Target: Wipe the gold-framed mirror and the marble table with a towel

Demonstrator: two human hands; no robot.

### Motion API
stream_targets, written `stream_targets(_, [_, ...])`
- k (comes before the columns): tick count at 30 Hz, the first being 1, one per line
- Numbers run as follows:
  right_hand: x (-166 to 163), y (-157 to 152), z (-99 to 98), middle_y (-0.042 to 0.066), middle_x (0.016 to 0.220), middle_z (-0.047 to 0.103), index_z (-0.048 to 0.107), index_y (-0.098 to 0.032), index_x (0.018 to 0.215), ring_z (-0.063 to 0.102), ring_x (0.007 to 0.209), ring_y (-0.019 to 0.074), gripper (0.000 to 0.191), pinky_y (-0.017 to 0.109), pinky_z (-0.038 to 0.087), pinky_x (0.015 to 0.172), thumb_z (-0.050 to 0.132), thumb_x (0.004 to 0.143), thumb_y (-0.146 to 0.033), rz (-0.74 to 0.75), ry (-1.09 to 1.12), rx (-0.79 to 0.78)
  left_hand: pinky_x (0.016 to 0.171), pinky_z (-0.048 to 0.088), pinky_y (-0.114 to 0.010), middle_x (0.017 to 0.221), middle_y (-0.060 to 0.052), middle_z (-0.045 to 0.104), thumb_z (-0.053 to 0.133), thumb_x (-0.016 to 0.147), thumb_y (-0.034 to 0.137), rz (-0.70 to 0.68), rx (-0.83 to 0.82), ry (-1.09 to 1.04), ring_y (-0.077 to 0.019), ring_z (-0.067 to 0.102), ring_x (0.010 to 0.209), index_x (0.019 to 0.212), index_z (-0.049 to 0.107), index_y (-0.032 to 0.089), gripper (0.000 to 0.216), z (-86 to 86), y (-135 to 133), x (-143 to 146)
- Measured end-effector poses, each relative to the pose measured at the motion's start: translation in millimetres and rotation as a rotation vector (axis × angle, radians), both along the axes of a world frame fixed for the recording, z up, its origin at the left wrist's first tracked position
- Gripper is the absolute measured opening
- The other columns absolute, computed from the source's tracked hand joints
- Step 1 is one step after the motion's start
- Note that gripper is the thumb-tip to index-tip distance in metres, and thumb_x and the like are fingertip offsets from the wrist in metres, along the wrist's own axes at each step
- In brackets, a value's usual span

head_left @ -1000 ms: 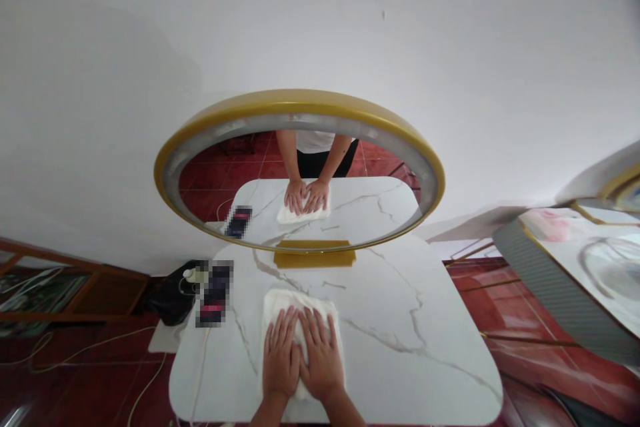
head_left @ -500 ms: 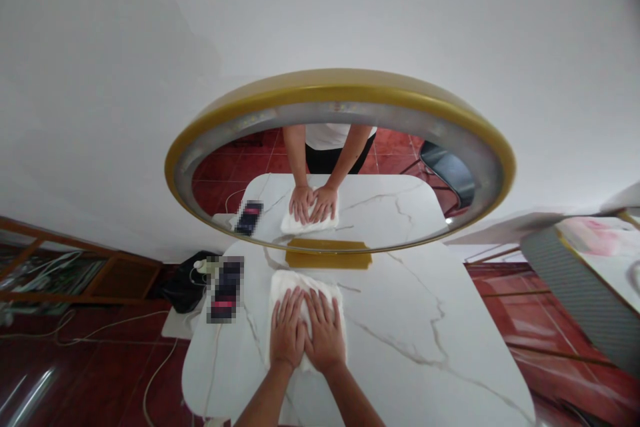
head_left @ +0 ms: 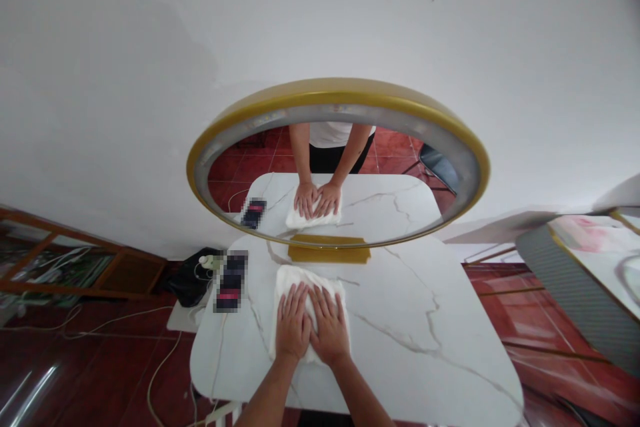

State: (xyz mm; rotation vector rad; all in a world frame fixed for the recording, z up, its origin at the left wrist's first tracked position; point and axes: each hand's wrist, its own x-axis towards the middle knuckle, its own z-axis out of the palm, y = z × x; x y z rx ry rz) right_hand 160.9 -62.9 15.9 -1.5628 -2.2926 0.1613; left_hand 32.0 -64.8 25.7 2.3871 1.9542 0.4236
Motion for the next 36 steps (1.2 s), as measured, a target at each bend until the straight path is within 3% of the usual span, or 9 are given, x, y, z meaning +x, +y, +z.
stream_targets(9, [66, -46, 3.0, 0.002, 0.147, 0.024, 0.012, -0.02, 0.145, 0.02, 0.136, 0.0234, 0.063, 0.047, 0.009, 0.111, 0.036, 0.088, -0.032, -0.007, -0.065, -0.023, 0.112, 0.018, -0.044, 0.148, -0.001, 0.027, 0.038, 0.08, 0.013, -0.113, -0.033, -0.015, -0.0216, 0.02, 0.137, 0.143, 0.021, 0.021, 0.066, 4.2, -37, 58])
stream_targets(19, [155, -71, 1.1, 0.001, 0.147, 0.025, 0.013, -0.022, 0.145, 0.021, 0.136, 0.0228, 0.064, 0.047, 0.012, 0.111, 0.037, 0.087, -0.033, -0.129, -0.092, -0.045, 0.113, 0.018, -0.043, 0.148, 0.0, 0.027, 0.04, 0.082, 0.017, -0.205, -0.079, -0.104, -0.021, 0.021, 0.137, 0.143, 0.022, 0.022, 0.065, 6.3, -45, 149])
stream_targets(25, [195, -69, 5.4, 0.001, 0.147, 0.025, 0.013, -0.022, 0.145, 0.022, 0.135, 0.0227, 0.066, 0.045, 0.013, 0.11, 0.039, 0.086, -0.035, -0.162, -0.097, -0.055, 0.113, 0.02, -0.043, 0.148, 0.001, 0.029, 0.04, 0.081, 0.016, -0.242, -0.093, -0.142, -0.0214, 0.023, 0.136, 0.143, 0.023, 0.023, 0.065, 9.4, -39, 188])
stream_targets(36, [221, -28, 1.8, 0.001, 0.148, 0.023, 0.014, -0.022, 0.145, 0.019, 0.136, 0.023, 0.063, 0.047, 0.009, 0.111, 0.037, 0.087, -0.033, -0.204, -0.079, -0.086, 0.114, 0.016, -0.046, 0.148, 0.001, 0.027, 0.039, 0.082, 0.016, -0.218, -0.145, -0.156, -0.0213, 0.02, 0.138, 0.144, 0.019, 0.023, 0.065, -1.2, 1, 223])
